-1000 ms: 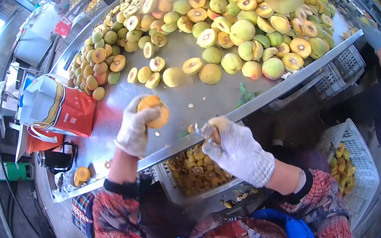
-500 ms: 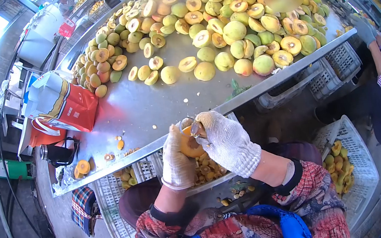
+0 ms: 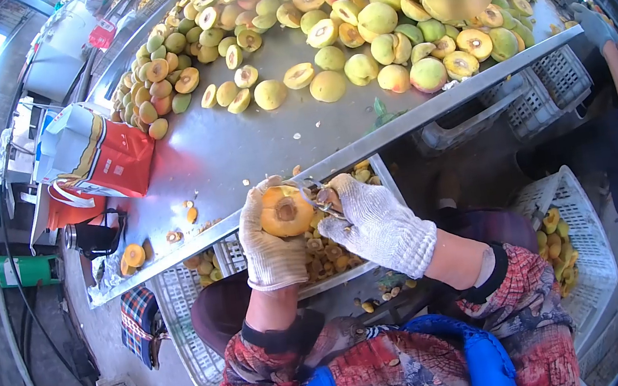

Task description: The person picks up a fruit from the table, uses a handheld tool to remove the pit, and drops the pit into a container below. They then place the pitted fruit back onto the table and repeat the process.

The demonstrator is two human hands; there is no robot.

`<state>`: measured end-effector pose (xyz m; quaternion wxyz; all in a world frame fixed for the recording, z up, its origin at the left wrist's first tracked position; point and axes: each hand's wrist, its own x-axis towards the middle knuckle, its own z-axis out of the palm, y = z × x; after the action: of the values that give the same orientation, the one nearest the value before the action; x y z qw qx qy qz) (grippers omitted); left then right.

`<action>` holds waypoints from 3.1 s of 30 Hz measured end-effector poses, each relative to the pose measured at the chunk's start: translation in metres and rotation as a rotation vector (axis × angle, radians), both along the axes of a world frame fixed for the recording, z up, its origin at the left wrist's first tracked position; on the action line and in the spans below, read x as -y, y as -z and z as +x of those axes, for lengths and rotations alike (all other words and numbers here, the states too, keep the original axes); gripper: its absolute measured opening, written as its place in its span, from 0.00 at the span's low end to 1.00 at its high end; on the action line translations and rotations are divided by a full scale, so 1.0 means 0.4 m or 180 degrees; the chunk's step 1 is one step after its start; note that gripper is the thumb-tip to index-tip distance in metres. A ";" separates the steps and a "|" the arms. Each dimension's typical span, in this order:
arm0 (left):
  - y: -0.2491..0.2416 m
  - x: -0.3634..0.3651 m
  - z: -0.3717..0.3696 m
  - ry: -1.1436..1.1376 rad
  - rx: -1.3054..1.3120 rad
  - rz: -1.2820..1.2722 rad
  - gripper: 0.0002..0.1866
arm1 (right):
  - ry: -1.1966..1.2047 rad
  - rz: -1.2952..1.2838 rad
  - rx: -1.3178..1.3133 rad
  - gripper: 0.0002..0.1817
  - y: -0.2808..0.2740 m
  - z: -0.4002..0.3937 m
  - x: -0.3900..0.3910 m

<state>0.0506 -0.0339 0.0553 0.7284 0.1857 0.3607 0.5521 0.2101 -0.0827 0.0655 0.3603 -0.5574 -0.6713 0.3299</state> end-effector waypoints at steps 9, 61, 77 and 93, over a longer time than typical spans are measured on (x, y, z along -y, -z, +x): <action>0.006 0.039 0.010 0.0292 -0.0454 0.0766 0.20 | -0.0213 -0.0195 0.0235 0.20 0.052 -0.052 0.025; 0.004 0.076 -0.029 0.0537 -0.2278 0.1206 0.21 | -0.0831 -0.1258 -0.1094 0.25 0.085 -0.086 0.065; 0.020 0.105 -0.038 0.0646 -0.2933 0.1969 0.18 | -0.0892 -0.1555 -0.1261 0.24 0.059 -0.083 0.110; -0.026 0.033 -0.051 0.2518 -0.2953 0.1024 0.11 | -0.0934 -0.1791 -0.1006 0.26 0.112 -0.106 0.118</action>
<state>0.0300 -0.0471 0.0655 0.6083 0.6324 0.4556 0.1502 0.1677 -0.1300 0.0206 0.2409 -0.4745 -0.5630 0.6323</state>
